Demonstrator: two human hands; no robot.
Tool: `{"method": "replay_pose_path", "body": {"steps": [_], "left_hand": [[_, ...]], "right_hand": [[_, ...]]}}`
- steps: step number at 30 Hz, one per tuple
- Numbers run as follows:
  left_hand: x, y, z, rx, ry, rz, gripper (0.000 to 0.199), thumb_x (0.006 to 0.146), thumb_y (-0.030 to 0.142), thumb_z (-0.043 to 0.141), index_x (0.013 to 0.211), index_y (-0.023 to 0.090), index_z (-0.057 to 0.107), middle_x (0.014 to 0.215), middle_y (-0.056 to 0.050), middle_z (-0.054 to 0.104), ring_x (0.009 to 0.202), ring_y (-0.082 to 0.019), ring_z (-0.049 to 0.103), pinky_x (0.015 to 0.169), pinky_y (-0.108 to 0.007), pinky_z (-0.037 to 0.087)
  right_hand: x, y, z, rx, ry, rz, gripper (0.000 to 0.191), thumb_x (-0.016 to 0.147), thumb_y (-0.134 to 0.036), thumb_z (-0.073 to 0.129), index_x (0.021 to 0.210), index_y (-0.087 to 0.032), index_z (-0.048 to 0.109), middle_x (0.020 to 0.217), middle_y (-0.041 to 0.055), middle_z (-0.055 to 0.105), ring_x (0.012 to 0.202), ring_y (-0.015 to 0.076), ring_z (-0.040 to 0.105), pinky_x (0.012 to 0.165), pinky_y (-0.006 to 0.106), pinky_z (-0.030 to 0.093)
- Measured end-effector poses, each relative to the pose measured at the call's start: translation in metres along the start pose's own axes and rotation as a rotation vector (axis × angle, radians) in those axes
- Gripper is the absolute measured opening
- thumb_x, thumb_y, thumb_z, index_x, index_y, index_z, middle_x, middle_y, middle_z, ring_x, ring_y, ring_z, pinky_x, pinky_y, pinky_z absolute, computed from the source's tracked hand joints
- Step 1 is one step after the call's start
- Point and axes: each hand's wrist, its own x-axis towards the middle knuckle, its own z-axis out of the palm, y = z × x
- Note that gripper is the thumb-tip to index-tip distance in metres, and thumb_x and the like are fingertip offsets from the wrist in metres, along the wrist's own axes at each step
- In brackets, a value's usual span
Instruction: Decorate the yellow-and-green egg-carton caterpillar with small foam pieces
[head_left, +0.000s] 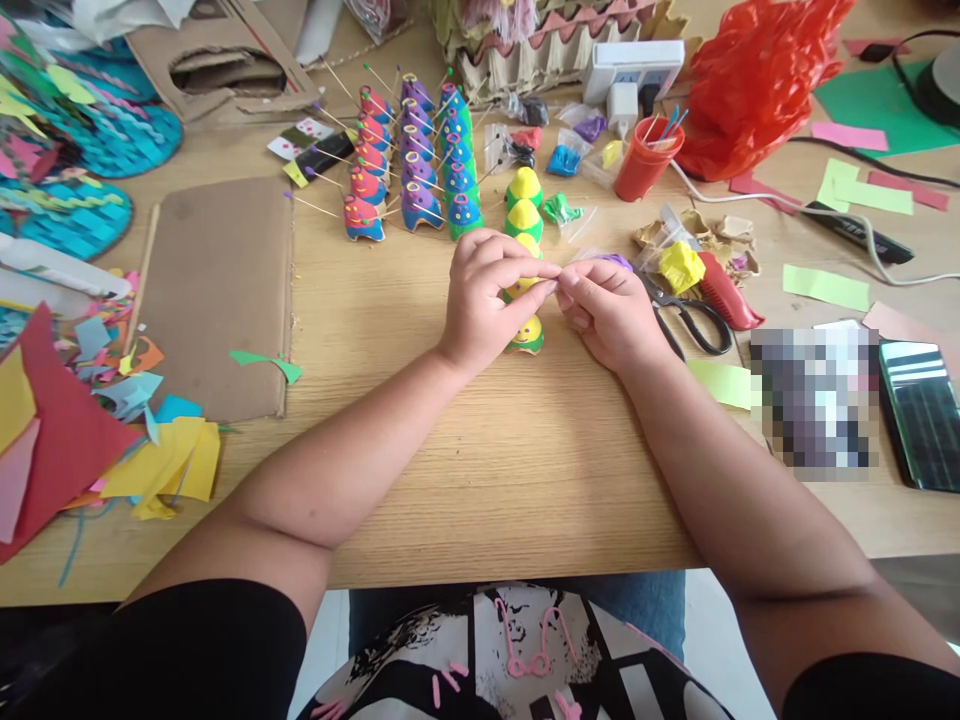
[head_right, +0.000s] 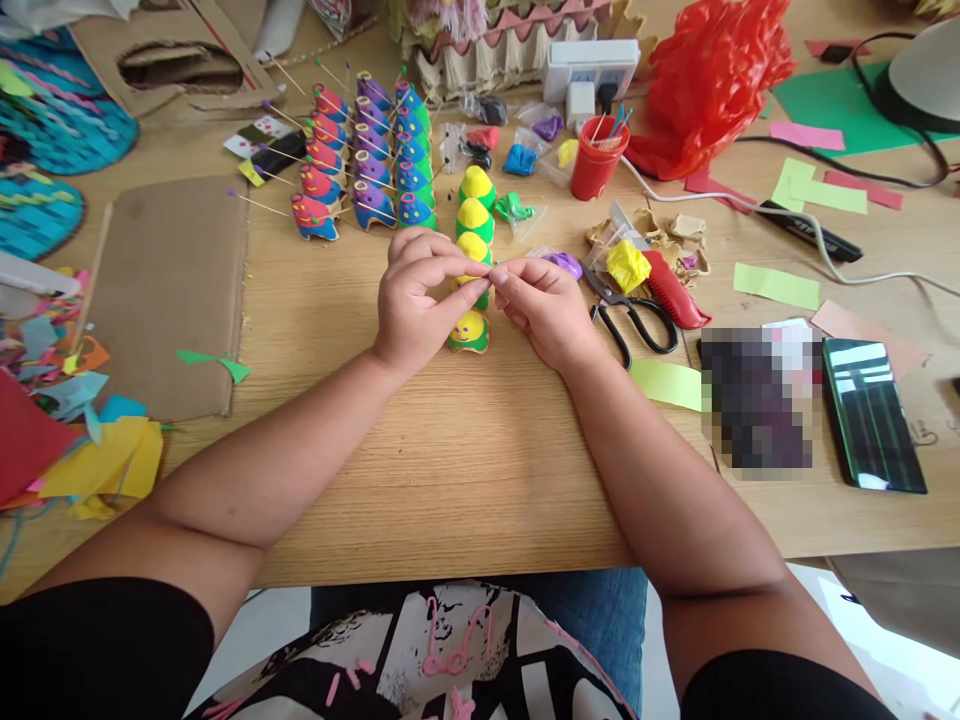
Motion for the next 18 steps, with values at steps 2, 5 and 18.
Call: {"method": "replay_pose_path", "body": {"steps": [2, 5, 18], "left_hand": [[0.0001, 0.0004, -0.0001, 0.002, 0.002, 0.009, 0.010, 0.102, 0.039, 0.074, 0.105, 0.035, 0.083, 0.098, -0.001, 0.076, 0.110, -0.022, 0.066, 0.108, -0.046, 0.055], [-0.0001, 0.0003, 0.0003, -0.018, 0.022, 0.041, 0.011, 0.102, 0.040, 0.075, 0.106, 0.034, 0.083, 0.097, 0.000, 0.077, 0.108, -0.022, 0.067, 0.106, -0.045, 0.055], [0.0000, -0.0007, 0.0017, -0.015, 0.052, 0.048, 0.008, 0.100, 0.036, 0.077, 0.103, 0.033, 0.083, 0.096, 0.000, 0.078, 0.106, -0.022, 0.068, 0.104, -0.044, 0.055]], "right_hand": [[0.0000, 0.0000, -0.0001, 0.005, -0.001, -0.001, 0.049, 0.072, -0.059, 0.097, 0.079, -0.020, 0.068, 0.063, -0.0057, 0.057, 0.049, 0.0041, 0.034, 0.044, 0.024, 0.019], [0.0007, 0.0001, 0.0001, 0.018, 0.000, 0.007, 0.049, 0.070, -0.058, 0.098, 0.080, -0.020, 0.069, 0.061, -0.0064, 0.056, 0.048, 0.0039, 0.034, 0.044, 0.024, 0.018], [0.0013, -0.0005, 0.0022, 0.028, 0.043, 0.005, 0.051, 0.063, -0.060, 0.101, 0.075, -0.020, 0.071, 0.060, -0.0057, 0.060, 0.047, 0.0039, 0.034, 0.044, 0.024, 0.017]]}}
